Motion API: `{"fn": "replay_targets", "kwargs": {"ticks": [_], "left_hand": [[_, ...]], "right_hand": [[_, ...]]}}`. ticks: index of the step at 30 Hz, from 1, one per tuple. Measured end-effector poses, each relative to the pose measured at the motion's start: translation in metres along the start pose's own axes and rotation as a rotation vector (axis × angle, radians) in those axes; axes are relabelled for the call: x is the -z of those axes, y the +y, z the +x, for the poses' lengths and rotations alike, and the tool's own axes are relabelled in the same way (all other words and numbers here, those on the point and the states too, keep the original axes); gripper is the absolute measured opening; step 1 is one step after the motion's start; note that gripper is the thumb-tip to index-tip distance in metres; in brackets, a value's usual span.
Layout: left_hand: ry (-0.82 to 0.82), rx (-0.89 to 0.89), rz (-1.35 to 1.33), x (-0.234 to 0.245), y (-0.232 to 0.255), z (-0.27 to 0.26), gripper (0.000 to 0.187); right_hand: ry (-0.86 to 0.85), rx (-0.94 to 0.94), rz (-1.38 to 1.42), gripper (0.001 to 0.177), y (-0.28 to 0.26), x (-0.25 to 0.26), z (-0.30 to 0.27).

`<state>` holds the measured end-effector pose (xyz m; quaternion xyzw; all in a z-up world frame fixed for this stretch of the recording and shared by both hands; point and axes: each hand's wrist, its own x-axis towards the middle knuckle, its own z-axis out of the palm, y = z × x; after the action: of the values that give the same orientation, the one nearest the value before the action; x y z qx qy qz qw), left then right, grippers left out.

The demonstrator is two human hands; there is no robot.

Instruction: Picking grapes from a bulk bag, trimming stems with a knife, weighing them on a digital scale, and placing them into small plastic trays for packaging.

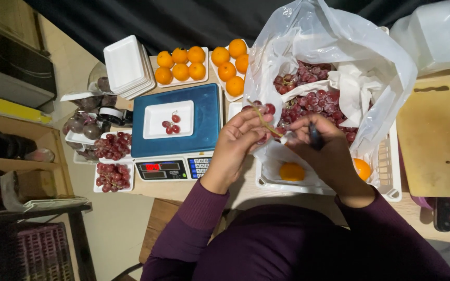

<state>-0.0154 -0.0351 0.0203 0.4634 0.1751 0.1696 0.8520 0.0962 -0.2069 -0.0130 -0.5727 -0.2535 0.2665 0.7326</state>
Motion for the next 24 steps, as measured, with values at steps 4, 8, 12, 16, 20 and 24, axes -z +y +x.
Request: {"fn": "replay_targets", "kwargs": {"ticks": [4, 8, 12, 16, 20, 24], "left_hand": [[-0.044, -0.030, 0.206, -0.004, -0.008, -0.001, 0.047], [-0.111, -0.045, 0.428, -0.013, -0.006, -0.007, 0.045], [-0.072, -0.008, 0.465, -0.002, -0.012, -0.004, 0.047], [-0.030, -0.023, 0.749, 0.005, -0.014, 0.000, 0.036], [-0.011, -0.014, 0.904, 0.005, -0.016, 0.001, 0.023], [-0.031, 0.020, 0.979, 0.012, -0.030, 0.010, 0.022]], "right_hand": [[0.063, -0.041, -0.264, 0.033, -0.019, -0.017, 0.003], [0.091, -0.138, -0.334, 0.026, -0.006, -0.018, 0.010], [0.082, -0.177, -0.472, 0.004, 0.000, -0.015, 0.015], [0.086, -0.253, -0.411, 0.004, 0.001, -0.023, 0.014], [0.097, -0.244, -0.471, 0.009, 0.010, -0.022, 0.013], [0.025, -0.096, -0.597, 0.018, 0.036, -0.008, 0.011]]}}
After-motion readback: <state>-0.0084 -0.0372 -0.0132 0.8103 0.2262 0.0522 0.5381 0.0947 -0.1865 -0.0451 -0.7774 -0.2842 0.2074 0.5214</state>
